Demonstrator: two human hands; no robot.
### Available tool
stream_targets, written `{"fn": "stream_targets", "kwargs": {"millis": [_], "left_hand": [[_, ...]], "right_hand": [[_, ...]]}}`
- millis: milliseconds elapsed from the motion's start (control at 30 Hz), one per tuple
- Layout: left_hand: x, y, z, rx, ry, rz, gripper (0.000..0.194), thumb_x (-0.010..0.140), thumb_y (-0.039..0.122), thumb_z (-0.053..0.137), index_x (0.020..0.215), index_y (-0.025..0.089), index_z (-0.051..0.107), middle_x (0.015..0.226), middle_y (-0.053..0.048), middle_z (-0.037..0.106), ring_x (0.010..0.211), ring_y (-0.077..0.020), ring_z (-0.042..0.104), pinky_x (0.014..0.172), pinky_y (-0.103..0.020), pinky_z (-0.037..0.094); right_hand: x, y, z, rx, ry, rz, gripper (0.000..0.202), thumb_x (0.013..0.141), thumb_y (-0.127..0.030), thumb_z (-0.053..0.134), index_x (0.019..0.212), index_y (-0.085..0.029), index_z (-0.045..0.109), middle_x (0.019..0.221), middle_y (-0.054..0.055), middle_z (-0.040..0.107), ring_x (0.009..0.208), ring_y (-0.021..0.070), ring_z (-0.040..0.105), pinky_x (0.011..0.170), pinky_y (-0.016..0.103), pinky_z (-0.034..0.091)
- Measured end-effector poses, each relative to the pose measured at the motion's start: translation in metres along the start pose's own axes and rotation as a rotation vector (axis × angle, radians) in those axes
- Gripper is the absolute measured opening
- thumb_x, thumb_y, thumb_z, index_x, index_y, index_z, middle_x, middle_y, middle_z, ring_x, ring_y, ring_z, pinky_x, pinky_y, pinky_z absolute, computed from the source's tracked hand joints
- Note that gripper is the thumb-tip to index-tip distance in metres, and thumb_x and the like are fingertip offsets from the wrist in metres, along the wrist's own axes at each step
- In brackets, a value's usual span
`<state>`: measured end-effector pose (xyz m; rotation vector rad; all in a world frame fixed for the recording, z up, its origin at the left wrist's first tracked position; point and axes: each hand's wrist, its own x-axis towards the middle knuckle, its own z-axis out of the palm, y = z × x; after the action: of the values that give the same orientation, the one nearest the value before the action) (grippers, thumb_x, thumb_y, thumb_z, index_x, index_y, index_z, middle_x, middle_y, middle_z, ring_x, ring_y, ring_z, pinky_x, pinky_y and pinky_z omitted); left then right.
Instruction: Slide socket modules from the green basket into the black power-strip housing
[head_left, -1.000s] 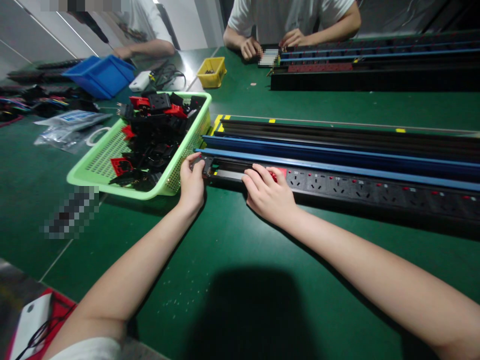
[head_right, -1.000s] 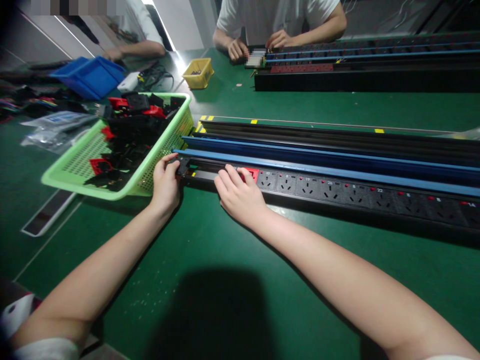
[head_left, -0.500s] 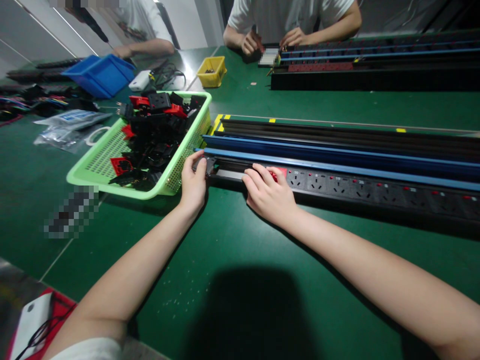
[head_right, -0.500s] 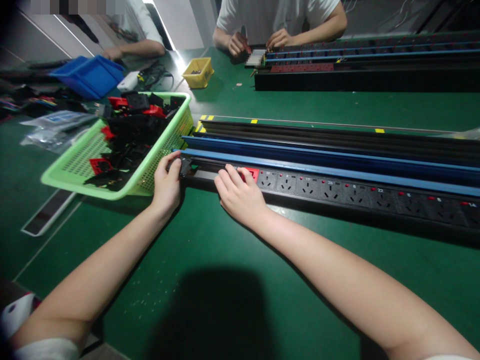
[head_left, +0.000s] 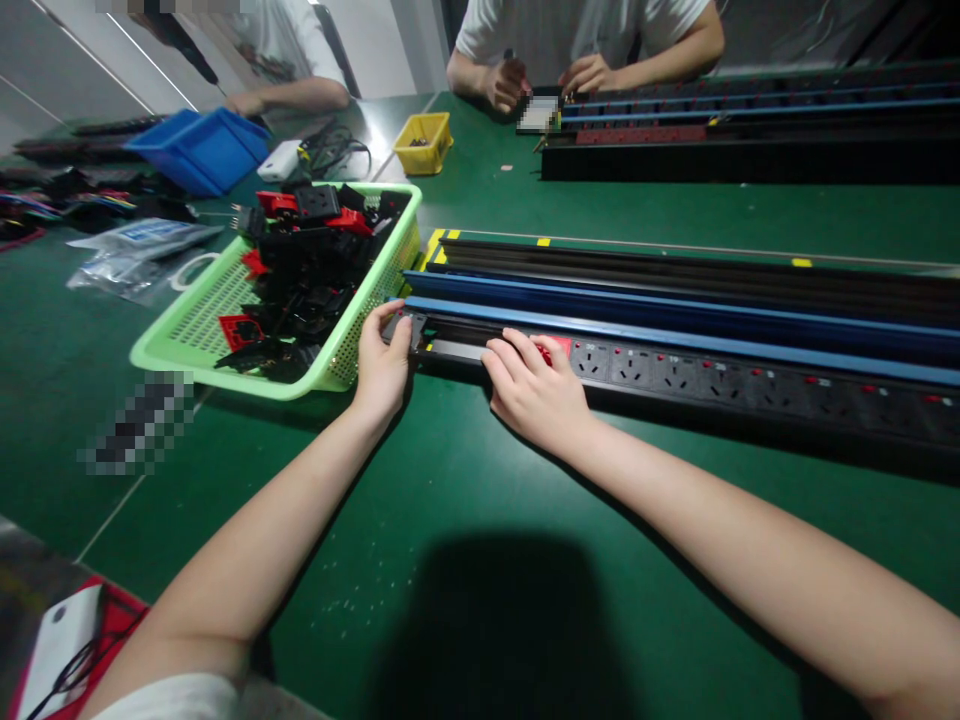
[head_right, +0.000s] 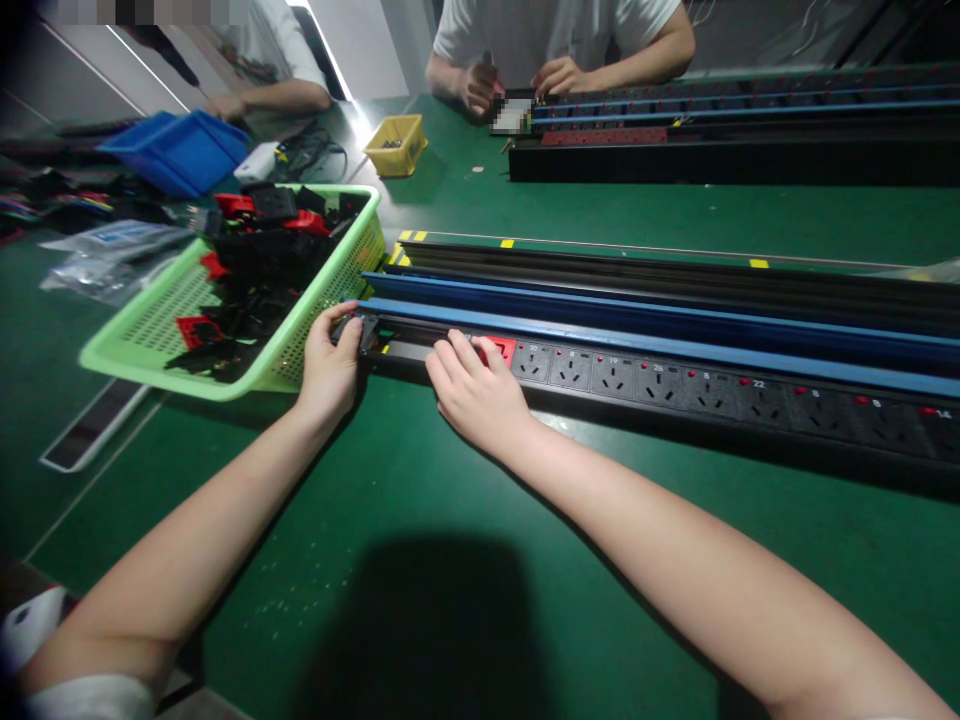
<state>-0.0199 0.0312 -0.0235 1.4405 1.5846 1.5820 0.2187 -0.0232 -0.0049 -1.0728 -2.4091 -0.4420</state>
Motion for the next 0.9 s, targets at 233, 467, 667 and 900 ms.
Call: {"fn": "stream_targets", "kwargs": {"millis": [233, 467, 667, 900], "left_hand": [[0.001, -0.012, -0.003, 0.039, -0.002, -0.009, 0.036, 0.090, 0.041, 0.069, 0.120, 0.021, 0.060, 0.112, -0.007, 0.063, 0.110, -0.0217, 0.062, 0.106, -0.036, 0.048], [-0.003, -0.010, -0.003, 0.115, -0.033, 0.008, 0.028, 0.098, 0.045, 0.057, 0.113, 0.021, 0.057, 0.110, -0.006, 0.061, 0.106, -0.0203, 0.060, 0.103, -0.034, 0.046], [-0.008, -0.002, -0.003, 0.151, -0.115, 0.007, 0.023, 0.095, 0.042, 0.062, 0.106, 0.022, 0.059, 0.104, -0.004, 0.064, 0.102, -0.0203, 0.061, 0.096, -0.035, 0.046], [-0.010, 0.006, 0.000, 0.071, -0.154, 0.019, 0.035, 0.088, 0.053, 0.072, 0.093, 0.020, 0.061, 0.090, -0.002, 0.063, 0.086, -0.0187, 0.061, 0.087, -0.035, 0.050]], "right_hand": [[0.000, 0.000, -0.001, 0.029, -0.025, 0.011, 0.032, 0.099, -0.015, 0.048, 0.126, -0.013, 0.065, 0.138, 0.012, 0.067, 0.136, 0.0284, 0.050, 0.107, 0.042, 0.030], [0.000, 0.000, -0.001, 0.011, -0.020, 0.004, 0.032, 0.100, -0.016, 0.047, 0.126, -0.012, 0.065, 0.138, 0.012, 0.067, 0.136, 0.0285, 0.051, 0.106, 0.042, 0.031], [-0.001, 0.000, -0.002, 0.046, -0.043, 0.016, 0.041, 0.098, -0.018, 0.049, 0.137, -0.011, 0.060, 0.148, 0.015, 0.061, 0.137, 0.0298, 0.050, 0.106, 0.042, 0.033], [0.000, -0.004, 0.003, 0.045, -0.009, 0.124, 0.066, 0.093, -0.019, 0.053, 0.155, 0.000, 0.040, 0.165, 0.026, 0.035, 0.150, 0.0348, 0.040, 0.115, 0.044, 0.033]]}}
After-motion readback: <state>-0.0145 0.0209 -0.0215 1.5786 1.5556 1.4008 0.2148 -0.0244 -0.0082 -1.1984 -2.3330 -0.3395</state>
